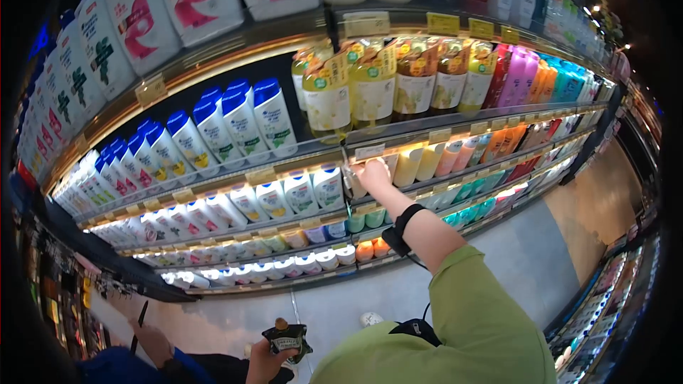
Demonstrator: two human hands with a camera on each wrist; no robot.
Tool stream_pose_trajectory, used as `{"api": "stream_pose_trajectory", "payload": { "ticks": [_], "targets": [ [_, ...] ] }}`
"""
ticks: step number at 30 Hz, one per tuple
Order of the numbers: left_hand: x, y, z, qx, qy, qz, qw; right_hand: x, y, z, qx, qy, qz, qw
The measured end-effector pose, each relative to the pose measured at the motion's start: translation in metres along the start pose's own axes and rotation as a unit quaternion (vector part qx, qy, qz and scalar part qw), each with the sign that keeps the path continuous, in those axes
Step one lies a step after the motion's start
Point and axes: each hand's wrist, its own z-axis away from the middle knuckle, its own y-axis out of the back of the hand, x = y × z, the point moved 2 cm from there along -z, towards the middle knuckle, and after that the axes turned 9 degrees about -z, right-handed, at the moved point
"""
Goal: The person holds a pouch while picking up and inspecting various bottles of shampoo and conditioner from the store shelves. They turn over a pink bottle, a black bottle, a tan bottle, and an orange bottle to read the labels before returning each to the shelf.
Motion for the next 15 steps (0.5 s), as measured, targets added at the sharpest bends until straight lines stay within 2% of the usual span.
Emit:
{"api": "stream_pose_trajectory", "payload": {
  "ticks": [2, 4, 5, 7, 8, 10, 11, 12, 14, 15],
  "targets": [
    [-0.001, -0.001, 0.003, -0.028, 0.043, 0.065, 0.997, -0.004, -0.002, -0.001, -0.017, -0.029, 0.051, 0.998],
    [0.001, -0.002, 0.002, -0.023, 0.019, 0.079, 0.996, 0.000, -0.010, -0.007, -0.038, -0.003, 0.061, 0.997],
    [0.003, -0.003, 0.002, -0.022, 0.014, 0.076, 0.997, -0.026, 0.020, 0.001, -0.110, -0.021, 0.039, 0.993],
    [0.006, -0.005, 0.000, -0.015, 0.020, 0.062, 0.998, -0.013, 0.006, -0.008, -0.104, 0.001, 0.057, 0.993],
    [0.013, -0.006, -0.001, -0.022, 0.017, 0.057, 0.998, -0.004, -0.005, -0.014, -0.132, -0.012, 0.084, 0.988],
    [0.025, -0.008, -0.002, -0.016, 0.039, 0.015, 0.999, -0.009, 0.000, -0.009, -0.122, -0.025, 0.038, 0.992],
    [0.023, -0.009, -0.004, -0.019, 0.038, 0.011, 0.999, -0.009, 0.003, -0.009, -0.159, -0.047, 0.037, 0.985],
    [0.021, -0.011, -0.008, -0.019, 0.023, 0.002, 1.000, -0.008, 0.004, -0.007, -0.157, -0.051, 0.035, 0.986],
    [0.020, -0.014, -0.014, -0.024, 0.007, -0.010, 1.000, -0.007, 0.009, -0.002, -0.140, -0.002, -0.015, 0.990],
    [0.024, -0.016, -0.018, -0.021, -0.001, -0.062, 0.998, -0.018, 0.026, 0.007, -0.155, -0.026, -0.046, 0.987]
  ]
}}
